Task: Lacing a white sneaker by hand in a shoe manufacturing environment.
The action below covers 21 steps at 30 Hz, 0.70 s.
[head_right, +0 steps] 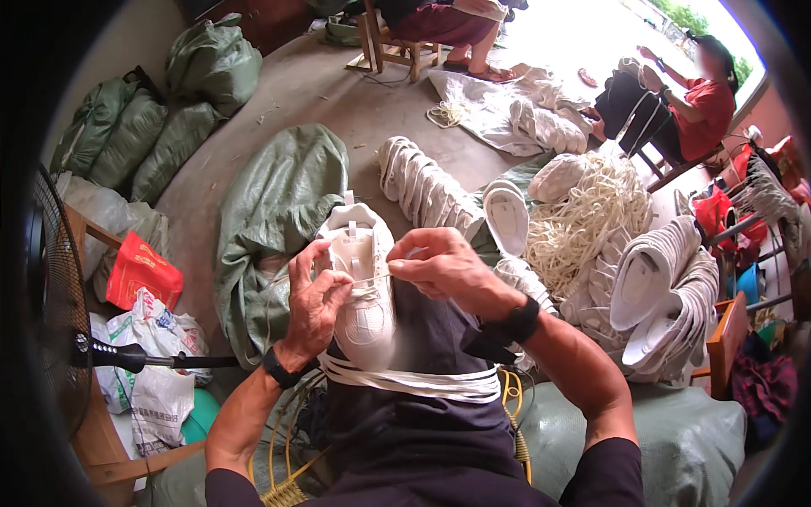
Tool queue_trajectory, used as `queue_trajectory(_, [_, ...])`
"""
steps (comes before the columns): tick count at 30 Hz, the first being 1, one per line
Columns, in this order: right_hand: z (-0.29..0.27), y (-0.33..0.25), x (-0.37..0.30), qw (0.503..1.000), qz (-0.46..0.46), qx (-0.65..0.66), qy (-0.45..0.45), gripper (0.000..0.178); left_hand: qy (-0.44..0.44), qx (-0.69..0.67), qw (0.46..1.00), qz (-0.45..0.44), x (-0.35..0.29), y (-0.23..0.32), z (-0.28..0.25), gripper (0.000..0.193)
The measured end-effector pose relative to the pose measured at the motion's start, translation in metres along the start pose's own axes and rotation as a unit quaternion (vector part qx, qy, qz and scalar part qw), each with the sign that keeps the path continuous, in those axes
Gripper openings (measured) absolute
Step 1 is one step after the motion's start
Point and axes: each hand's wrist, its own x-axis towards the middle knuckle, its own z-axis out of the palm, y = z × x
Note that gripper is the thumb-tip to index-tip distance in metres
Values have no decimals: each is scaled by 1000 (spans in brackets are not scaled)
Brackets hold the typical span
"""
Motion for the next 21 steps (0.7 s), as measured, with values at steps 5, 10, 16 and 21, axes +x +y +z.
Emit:
queue_trajectory(5, [-46, 9, -28, 954, -3, 298, 34, 19, -16, 77, 997, 5, 4, -1, 0, 15])
queue_trajectory(10, [-125, 50, -47, 880, -140, 416, 184, 23, 25, -47, 997, -62, -7, -8, 0, 23])
queue_trajectory(16, [-246, 93, -71, 808, -235, 472, 264, 27, 51, -144, 890, -430, -30, -56, -6, 25])
queue_trajectory(21, [-302, 91, -104, 784, -256, 461, 328, 29, -200, -338, 638, -662, -18, -72, -27, 65])
